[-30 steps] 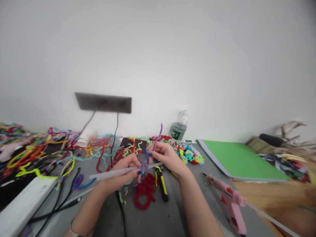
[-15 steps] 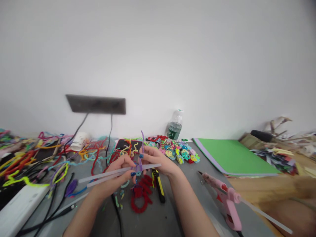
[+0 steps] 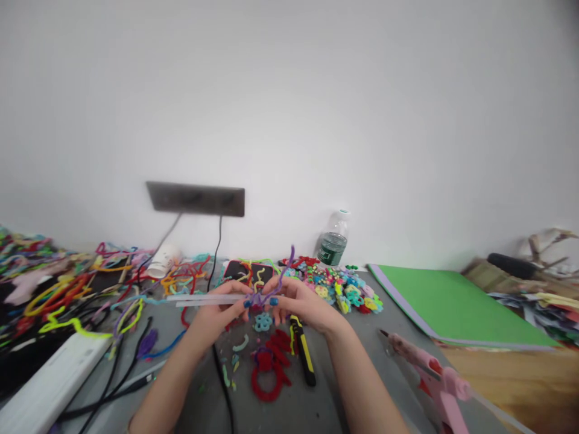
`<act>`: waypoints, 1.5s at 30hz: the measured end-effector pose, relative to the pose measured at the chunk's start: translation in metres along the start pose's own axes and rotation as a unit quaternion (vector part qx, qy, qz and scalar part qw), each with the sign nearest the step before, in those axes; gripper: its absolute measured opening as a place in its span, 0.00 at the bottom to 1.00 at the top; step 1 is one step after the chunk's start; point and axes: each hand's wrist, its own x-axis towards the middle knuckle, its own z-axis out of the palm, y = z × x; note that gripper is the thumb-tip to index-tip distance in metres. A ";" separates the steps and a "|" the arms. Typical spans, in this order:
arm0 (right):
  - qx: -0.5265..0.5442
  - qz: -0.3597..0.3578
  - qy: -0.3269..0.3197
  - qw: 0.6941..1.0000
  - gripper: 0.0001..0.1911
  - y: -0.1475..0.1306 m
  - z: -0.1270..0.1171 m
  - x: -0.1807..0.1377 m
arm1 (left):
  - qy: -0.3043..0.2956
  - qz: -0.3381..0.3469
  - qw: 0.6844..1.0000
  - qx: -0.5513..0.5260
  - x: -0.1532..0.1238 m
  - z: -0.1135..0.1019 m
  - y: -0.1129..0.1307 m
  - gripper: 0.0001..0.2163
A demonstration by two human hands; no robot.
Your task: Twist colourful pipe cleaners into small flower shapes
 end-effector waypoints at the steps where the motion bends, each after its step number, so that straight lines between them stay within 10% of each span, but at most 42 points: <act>1: -0.022 -0.011 0.013 1.000 0.16 -0.001 0.003 0.001 | 0.007 -0.001 1.000 -0.002 0.001 0.000 0.000 0.13; 45: -0.031 -0.081 0.074 0.993 0.16 0.013 0.012 0.017 | 0.082 -0.034 0.990 -0.110 0.004 0.010 -0.025 0.14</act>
